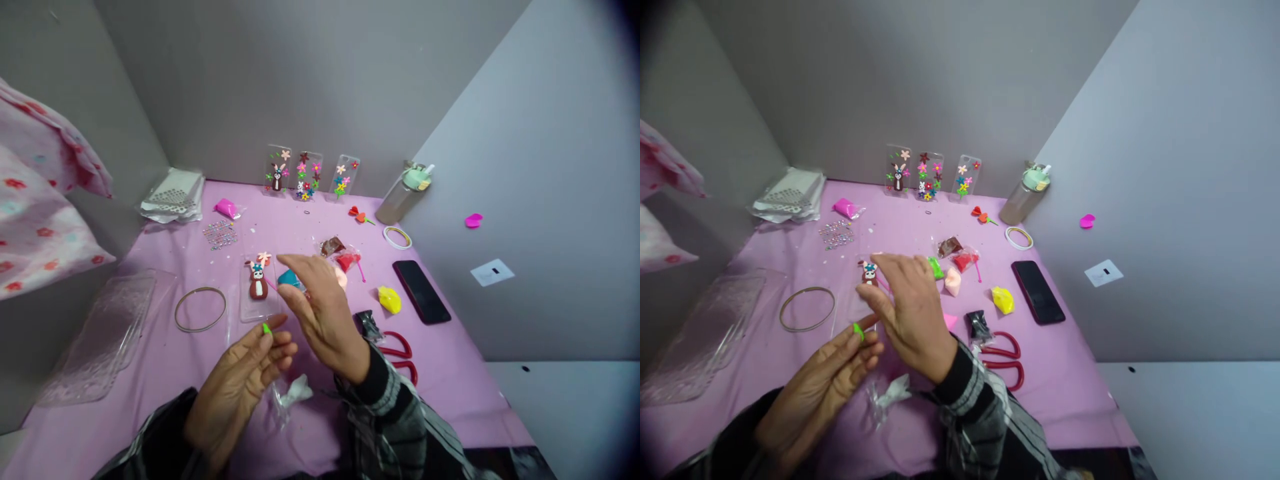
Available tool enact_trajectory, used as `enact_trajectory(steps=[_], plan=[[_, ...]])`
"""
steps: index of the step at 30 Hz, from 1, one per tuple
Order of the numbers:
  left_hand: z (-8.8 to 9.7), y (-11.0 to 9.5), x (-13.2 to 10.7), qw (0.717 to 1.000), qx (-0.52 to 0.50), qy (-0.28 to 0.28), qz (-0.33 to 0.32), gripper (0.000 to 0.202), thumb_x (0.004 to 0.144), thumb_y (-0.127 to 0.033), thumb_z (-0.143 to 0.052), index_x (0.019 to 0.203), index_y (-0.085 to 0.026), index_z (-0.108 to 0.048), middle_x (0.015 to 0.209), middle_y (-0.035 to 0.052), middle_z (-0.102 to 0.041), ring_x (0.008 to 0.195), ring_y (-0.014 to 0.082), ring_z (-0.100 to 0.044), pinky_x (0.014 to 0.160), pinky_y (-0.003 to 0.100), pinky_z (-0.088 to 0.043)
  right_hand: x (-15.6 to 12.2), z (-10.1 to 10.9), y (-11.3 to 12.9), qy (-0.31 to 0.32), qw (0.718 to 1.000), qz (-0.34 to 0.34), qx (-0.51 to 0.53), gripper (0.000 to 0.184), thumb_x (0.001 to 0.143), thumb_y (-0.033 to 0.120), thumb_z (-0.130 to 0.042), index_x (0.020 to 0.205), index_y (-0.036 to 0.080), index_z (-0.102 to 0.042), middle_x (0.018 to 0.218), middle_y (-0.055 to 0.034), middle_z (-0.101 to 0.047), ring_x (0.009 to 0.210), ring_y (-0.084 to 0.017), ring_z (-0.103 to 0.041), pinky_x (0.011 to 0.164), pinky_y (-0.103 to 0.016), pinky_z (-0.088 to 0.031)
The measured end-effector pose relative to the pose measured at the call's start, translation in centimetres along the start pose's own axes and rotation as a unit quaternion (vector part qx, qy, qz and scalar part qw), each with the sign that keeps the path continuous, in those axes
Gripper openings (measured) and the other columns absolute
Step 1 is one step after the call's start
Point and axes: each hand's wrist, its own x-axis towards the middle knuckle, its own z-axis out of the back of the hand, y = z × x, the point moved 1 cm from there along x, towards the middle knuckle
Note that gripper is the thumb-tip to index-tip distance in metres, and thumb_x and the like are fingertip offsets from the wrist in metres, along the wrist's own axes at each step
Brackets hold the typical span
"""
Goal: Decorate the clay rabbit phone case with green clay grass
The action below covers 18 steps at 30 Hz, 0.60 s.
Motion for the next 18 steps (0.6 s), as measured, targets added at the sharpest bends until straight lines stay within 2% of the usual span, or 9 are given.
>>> enact_trajectory(steps=[2, 4, 7, 10, 13, 16, 18], plan=[[0.5, -1.0, 0.0, 0.994, 0.098, -0.007, -0.053, 0.038, 0.080, -0.034, -0.084, 0.111, -0.022, -0.067, 0.081, 0.0002, -0.080, 0.077, 0.0136, -0.077, 0.072, 0.019, -0.062, -0.4, 0.7, 0.1, 0.029, 0.993, -0.021, 0.115, 0.032, 0.106, 0.041, -0.050, 0.122, 0.018, -0.065, 0.114, -0.0079, -0.072, 0.106, -0.019, -0.065, 0.096, -0.038, -0.049], [1.0, -1.9, 0.1, 0.972, 0.198, -0.020, -0.125, 0.029, 0.079, -0.036, -0.084, 0.098, -0.023, -0.066, 0.076, -0.0012, -0.078, 0.075, 0.0144, -0.077, 0.072, 0.020, -0.062, -1.0, 0.9, 0.2, 0.054, 0.979, -0.054, 0.188, 0.025, 0.101, 0.038, -0.060, 0.115, 0.018, -0.069, 0.099, -0.0049, -0.071, 0.092, -0.017, -0.066, 0.085, -0.032, -0.052], [1.2, -3.2, 0.3, 0.911, 0.331, -0.028, -0.244, 0.014, 0.078, -0.026, -0.081, 0.082, -0.022, -0.068, 0.073, -0.0043, -0.075, 0.071, 0.0107, -0.074, 0.068, 0.014, -0.058, -1.8, 0.2, 0.1, 0.090, 0.958, -0.109, 0.249, 0.025, 0.092, 0.035, -0.073, 0.110, 0.018, -0.071, 0.087, -0.0014, -0.069, 0.081, -0.015, -0.066, 0.079, -0.029, -0.052], [1.1, -3.8, 0.6, 0.849, 0.410, -0.020, -0.334, 0.008, 0.078, -0.018, -0.076, 0.081, -0.025, -0.074, 0.077, -0.0052, -0.073, 0.073, 0.0090, -0.073, 0.070, 0.011, -0.057, -2.3, -0.9, -0.3, 0.112, 0.940, -0.136, 0.292, 0.018, 0.088, 0.030, -0.077, 0.101, 0.019, -0.072, 0.083, 0.0002, -0.068, 0.077, -0.014, -0.065, 0.074, -0.027, -0.051], [1.3, -4.1, 0.9, 0.829, 0.435, -0.028, -0.350, 0.011, 0.078, -0.019, -0.076, 0.086, -0.027, -0.075, 0.082, -0.0047, -0.073, 0.077, 0.0103, -0.074, 0.072, 0.012, -0.058, -2.3, -1.7, -0.9, 0.091, 0.928, -0.160, 0.324, 0.004, 0.089, 0.021, -0.075, 0.089, 0.019, -0.072, 0.080, 0.0018, -0.067, 0.074, -0.012, -0.063, 0.071, -0.025, -0.049], [1.6, -4.4, 1.3, 0.818, 0.453, -0.047, -0.350, 0.008, 0.081, -0.024, -0.076, 0.088, -0.027, -0.075, 0.085, -0.0033, -0.074, 0.078, 0.0114, -0.074, 0.073, 0.014, -0.059, -2.2, -2.1, -1.4, 0.066, 0.912, -0.190, 0.358, 0.006, 0.089, 0.019, -0.073, 0.083, 0.019, -0.070, 0.078, 0.0028, -0.066, 0.073, -0.011, -0.062, 0.072, -0.024, -0.050], [1.7, -4.6, 1.5, 0.808, 0.466, -0.046, -0.356, 0.003, 0.084, -0.025, -0.073, 0.086, -0.026, -0.075, 0.083, -0.0027, -0.074, 0.077, 0.0116, -0.073, 0.073, 0.014, -0.059, -2.2, -2.2, -1.7, 0.062, 0.906, -0.197, 0.370, 0.005, 0.087, 0.022, -0.075, 0.087, 0.019, -0.071, 0.081, 0.0025, -0.066, 0.075, -0.012, -0.063, 0.073, -0.025, -0.051]])
